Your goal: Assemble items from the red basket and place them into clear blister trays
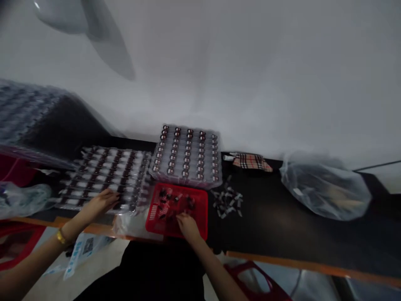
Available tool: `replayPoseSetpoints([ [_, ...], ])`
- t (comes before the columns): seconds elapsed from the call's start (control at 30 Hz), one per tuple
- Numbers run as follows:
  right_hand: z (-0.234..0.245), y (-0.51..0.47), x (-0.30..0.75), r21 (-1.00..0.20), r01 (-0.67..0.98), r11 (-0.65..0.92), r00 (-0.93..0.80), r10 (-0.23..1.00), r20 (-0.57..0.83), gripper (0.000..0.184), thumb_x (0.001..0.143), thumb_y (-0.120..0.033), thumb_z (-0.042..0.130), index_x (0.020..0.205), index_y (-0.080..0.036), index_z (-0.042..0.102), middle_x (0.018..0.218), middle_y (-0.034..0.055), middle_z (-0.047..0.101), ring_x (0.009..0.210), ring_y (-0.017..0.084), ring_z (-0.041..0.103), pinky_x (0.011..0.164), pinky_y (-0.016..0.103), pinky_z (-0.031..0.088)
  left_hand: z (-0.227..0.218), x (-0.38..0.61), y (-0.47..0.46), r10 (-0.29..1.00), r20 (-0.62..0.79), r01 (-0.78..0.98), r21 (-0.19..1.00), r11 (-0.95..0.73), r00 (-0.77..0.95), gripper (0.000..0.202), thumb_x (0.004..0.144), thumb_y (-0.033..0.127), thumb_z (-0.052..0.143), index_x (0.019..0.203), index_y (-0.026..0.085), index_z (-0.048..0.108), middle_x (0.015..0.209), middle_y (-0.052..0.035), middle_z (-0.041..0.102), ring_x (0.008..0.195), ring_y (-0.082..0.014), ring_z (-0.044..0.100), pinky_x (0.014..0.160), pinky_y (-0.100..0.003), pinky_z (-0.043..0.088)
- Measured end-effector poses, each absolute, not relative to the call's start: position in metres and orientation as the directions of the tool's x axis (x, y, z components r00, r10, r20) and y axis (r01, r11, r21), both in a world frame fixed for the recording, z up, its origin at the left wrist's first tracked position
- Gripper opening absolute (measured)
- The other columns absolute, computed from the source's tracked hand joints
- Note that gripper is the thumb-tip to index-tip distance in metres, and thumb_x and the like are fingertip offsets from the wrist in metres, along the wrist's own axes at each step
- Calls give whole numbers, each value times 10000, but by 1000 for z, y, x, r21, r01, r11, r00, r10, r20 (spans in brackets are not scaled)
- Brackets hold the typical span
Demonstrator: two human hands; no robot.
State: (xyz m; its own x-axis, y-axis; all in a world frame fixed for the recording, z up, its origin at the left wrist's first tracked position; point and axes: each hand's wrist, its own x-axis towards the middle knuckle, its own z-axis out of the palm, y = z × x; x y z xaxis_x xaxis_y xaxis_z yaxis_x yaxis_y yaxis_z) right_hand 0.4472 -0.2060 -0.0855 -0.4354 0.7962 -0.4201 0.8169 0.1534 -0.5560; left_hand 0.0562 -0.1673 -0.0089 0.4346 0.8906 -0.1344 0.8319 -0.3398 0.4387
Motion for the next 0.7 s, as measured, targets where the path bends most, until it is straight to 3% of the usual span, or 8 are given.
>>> replayPoseSetpoints([
  [0.17, -113, -172, 396, -540, 823, 177, -449, 784, -428, 288, 979, -176, 437, 1111, -147, 691, 1134, 111, 700, 1073, 217, 643, 963, 341, 472, -7, 57, -171, 868, -169, 856, 330, -397, 467, 316, 939, 202, 369, 866, 144, 671, 1102, -151, 695, 971, -251, 600, 892, -393, 505],
  [0.33, -133, -167, 347, -544, 801, 250, -511, 759, -404, 260, 967, -205, 508, 1203, -145, 601, 1355, 102, 557, 1289, 250, 476, 1045, 471, 407, -7, 60, -177, 883, -129, 885, 187, -426, 452, 338, 952, 190, 368, 932, 129, 700, 1067, -149, 686, 970, -261, 629, 875, -397, 525],
  [0.5, -142, -192, 395, -554, 787, 272, -546, 724, -421, 182, 929, -132, 533, 1035, -153, 680, 1173, 71, 661, 1178, 220, 554, 998, 404, 444, -4, 58, -187, 907, -37, 902, 124, -413, 421, 375, 976, 276, 357, 1080, 136, 688, 1060, -153, 686, 935, -279, 648, 849, -423, 540],
  [0.6, -139, -206, 447, -521, 826, 214, -467, 777, -422, 224, 887, -95, 555, 1027, -180, 708, 1227, 102, 636, 1164, 228, 562, 993, 358, 449, 3, 67, -203, 929, 93, 919, 141, -369, 358, 398, 979, 374, 386, 1170, 147, 651, 1095, -149, 667, 966, -274, 649, 867, -409, 540],
  [0.7, -135, -203, 481, -493, 857, 149, -369, 846, -386, 241, 889, -147, 577, 1087, -200, 704, 1366, 111, 545, 1251, 251, 502, 1042, 360, 420, 7, 88, -223, 922, 161, 899, 216, -381, 352, 334, 976, 338, 421, 1135, 164, 656, 1059, -121, 665, 950, -238, 657, 856, -356, 543],
])
